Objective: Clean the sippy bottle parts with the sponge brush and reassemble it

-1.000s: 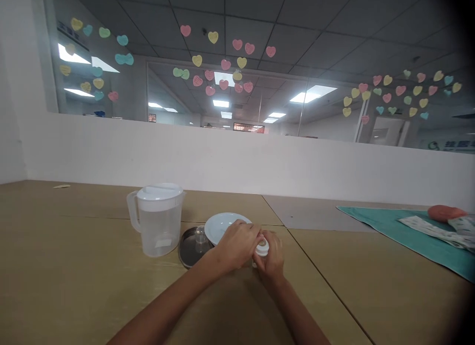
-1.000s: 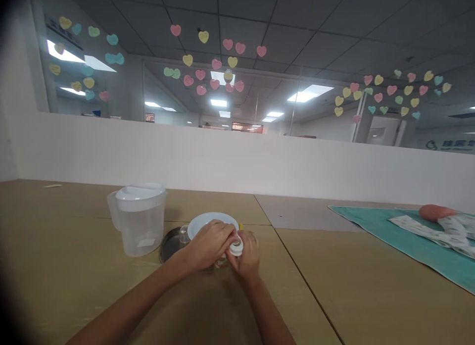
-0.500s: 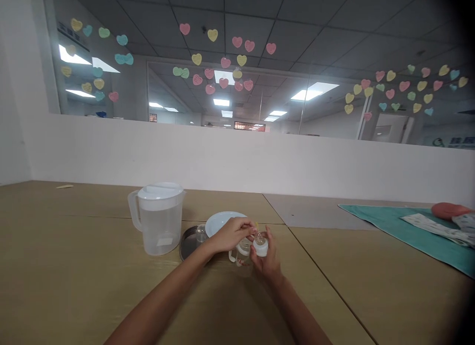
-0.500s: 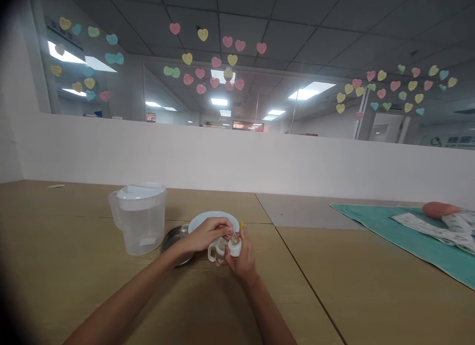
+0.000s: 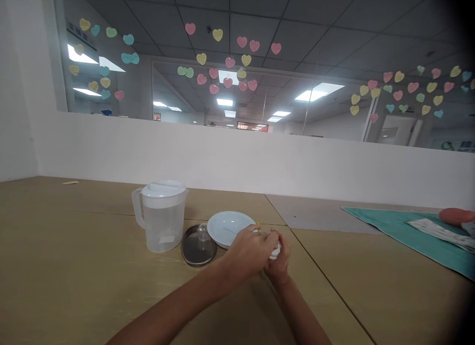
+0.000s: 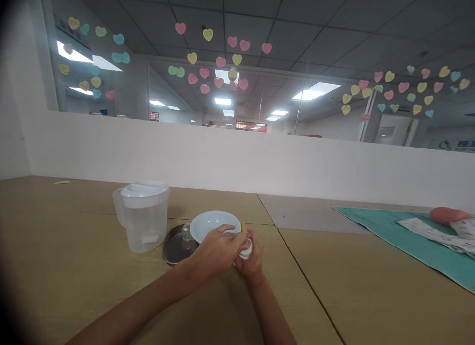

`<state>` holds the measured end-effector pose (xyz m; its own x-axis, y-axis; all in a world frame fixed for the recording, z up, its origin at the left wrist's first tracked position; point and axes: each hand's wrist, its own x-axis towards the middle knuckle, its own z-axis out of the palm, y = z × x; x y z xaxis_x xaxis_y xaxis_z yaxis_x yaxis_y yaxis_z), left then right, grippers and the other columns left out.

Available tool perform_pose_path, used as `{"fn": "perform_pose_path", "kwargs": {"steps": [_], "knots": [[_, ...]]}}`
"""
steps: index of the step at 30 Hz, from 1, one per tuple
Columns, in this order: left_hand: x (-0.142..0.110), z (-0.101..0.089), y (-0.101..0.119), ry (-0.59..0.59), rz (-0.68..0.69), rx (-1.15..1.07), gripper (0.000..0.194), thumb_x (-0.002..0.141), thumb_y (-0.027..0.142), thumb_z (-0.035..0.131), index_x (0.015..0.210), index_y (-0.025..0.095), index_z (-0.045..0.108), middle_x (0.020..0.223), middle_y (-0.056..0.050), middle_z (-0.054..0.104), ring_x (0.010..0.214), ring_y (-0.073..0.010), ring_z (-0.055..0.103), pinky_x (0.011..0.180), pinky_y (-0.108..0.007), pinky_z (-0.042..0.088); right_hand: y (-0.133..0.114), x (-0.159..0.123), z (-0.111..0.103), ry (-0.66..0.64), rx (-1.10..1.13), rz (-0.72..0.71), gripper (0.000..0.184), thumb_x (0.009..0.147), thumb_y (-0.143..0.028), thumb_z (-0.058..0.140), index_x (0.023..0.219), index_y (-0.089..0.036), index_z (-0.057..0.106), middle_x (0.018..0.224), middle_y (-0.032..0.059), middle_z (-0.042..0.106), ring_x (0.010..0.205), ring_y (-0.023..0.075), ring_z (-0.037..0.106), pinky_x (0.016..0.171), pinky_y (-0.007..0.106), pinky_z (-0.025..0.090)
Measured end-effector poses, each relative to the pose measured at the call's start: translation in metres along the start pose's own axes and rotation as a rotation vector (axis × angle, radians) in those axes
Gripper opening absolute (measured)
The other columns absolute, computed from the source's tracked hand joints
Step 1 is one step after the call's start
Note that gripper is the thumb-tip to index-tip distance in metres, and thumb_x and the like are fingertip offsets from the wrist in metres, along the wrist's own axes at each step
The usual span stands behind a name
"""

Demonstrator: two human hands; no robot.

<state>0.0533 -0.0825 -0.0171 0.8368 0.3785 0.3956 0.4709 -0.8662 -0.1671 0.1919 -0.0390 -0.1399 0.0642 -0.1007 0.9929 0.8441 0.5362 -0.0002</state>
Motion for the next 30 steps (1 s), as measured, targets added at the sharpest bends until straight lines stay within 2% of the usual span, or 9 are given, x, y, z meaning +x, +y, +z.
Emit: {"fn": "perform_pose_path", "kwargs": {"steps": [3,6,9,12,15,18,22,26,30], "knots": [[-0.003,-0.014,-0.01,-0.033,-0.055,-0.101,0.023,0.09,0.024,0.036,0.101,0.019,0.055,0.097,-0.006,0.066,0.086,-0.0183,0.062,0.089,-0.032,0.042,-0.004,-0.001,0.001,0.007,-0.011,0.067,0.055,0.082,-0.037,0.056,0.129,-0.017,0.035,0.11,0.0153,0.055,0.099,0.0264,0.057,0.077,0.043,0.05],[-0.007,-0.022,-0.03,-0.014,-0.177,-0.33,0.038,0.094,0.033,0.022,0.122,0.026,0.048,0.11,-0.004,0.064,0.098,-0.0178,0.06,0.084,-0.03,0.044,-0.01,-0.002,0.003,0.124,-0.005,0.347,0.049,0.082,-0.029,0.056,0.126,-0.016,0.037,0.114,0.0164,0.052,0.104,0.026,0.053,0.084,0.044,0.046],[-0.012,-0.017,-0.051,-0.064,-0.216,-0.46,0.047,0.09,0.041,0.034,0.136,0.028,0.034,0.132,-0.004,0.051,0.117,-0.0196,0.05,0.097,-0.032,0.038,-0.014,-0.004,0.004,0.164,-0.011,0.531,0.048,0.081,-0.031,0.058,0.123,-0.015,0.04,0.114,0.0166,0.052,0.106,0.0265,0.052,0.089,0.046,0.042],[-0.015,-0.003,-0.065,-0.22,-0.254,-0.474,0.07,0.076,0.048,0.056,0.137,0.024,0.033,0.138,-0.007,0.044,0.123,-0.0254,0.044,0.1,-0.035,0.035,-0.019,-0.004,0.005,0.102,-0.009,0.532,0.046,0.076,-0.033,0.065,0.115,-0.016,0.046,0.107,0.014,0.056,0.102,0.0262,0.054,0.089,0.047,0.041],[-0.014,0.012,-0.071,-0.337,-0.257,-0.466,0.083,0.062,0.045,0.068,0.135,0.024,0.036,0.127,-0.009,0.054,0.113,-0.0276,0.052,0.091,-0.033,0.041,-0.025,0.0,0.006,0.012,0.106,0.557,0.044,0.078,-0.032,0.062,0.115,-0.016,0.044,0.109,0.0133,0.057,0.101,0.0241,0.055,0.086,0.042,0.045],[-0.011,0.023,-0.072,-0.302,-0.241,-0.479,0.077,0.058,0.038,0.07,0.129,0.025,0.042,0.109,-0.005,0.063,0.097,-0.0242,0.059,0.079,-0.028,0.043,-0.029,0.003,0.008,-0.137,0.155,0.521,0.041,0.08,-0.034,0.059,0.115,-0.017,0.044,0.112,0.0127,0.056,0.105,0.0234,0.054,0.086,0.039,0.046],[-0.011,0.03,-0.075,-0.251,-0.222,-0.55,0.069,0.055,0.03,0.071,0.12,0.023,0.047,0.096,-0.001,0.064,0.084,-0.0194,0.06,0.068,-0.023,0.042,-0.028,0.002,0.011,-0.375,0.168,0.372,0.036,0.082,-0.034,0.056,0.113,-0.018,0.048,0.103,0.0094,0.06,0.096,0.0215,0.058,0.081,0.039,0.048],[-0.013,0.032,-0.075,-0.247,-0.226,-0.56,0.06,0.055,0.029,0.07,0.111,0.022,0.051,0.097,-0.001,0.063,0.085,-0.019,0.06,0.067,-0.023,0.043,-0.023,0.001,0.01,-0.408,0.12,0.259,0.034,0.084,-0.034,0.051,0.115,-0.018,0.049,0.103,0.0091,0.062,0.097,0.0232,0.057,0.091,0.048,0.04],[-0.012,0.033,-0.074,-0.263,-0.225,-0.502,0.059,0.055,0.032,0.071,0.109,0.022,0.049,0.096,-0.001,0.062,0.087,-0.0202,0.059,0.067,-0.023,0.042,-0.019,0.001,0.007,-0.424,0.155,0.267,0.028,0.088,-0.03,0.043,0.112,-0.019,0.05,0.1,0.0066,0.063,0.095,0.0211,0.057,0.095,0.05,0.034]]}}
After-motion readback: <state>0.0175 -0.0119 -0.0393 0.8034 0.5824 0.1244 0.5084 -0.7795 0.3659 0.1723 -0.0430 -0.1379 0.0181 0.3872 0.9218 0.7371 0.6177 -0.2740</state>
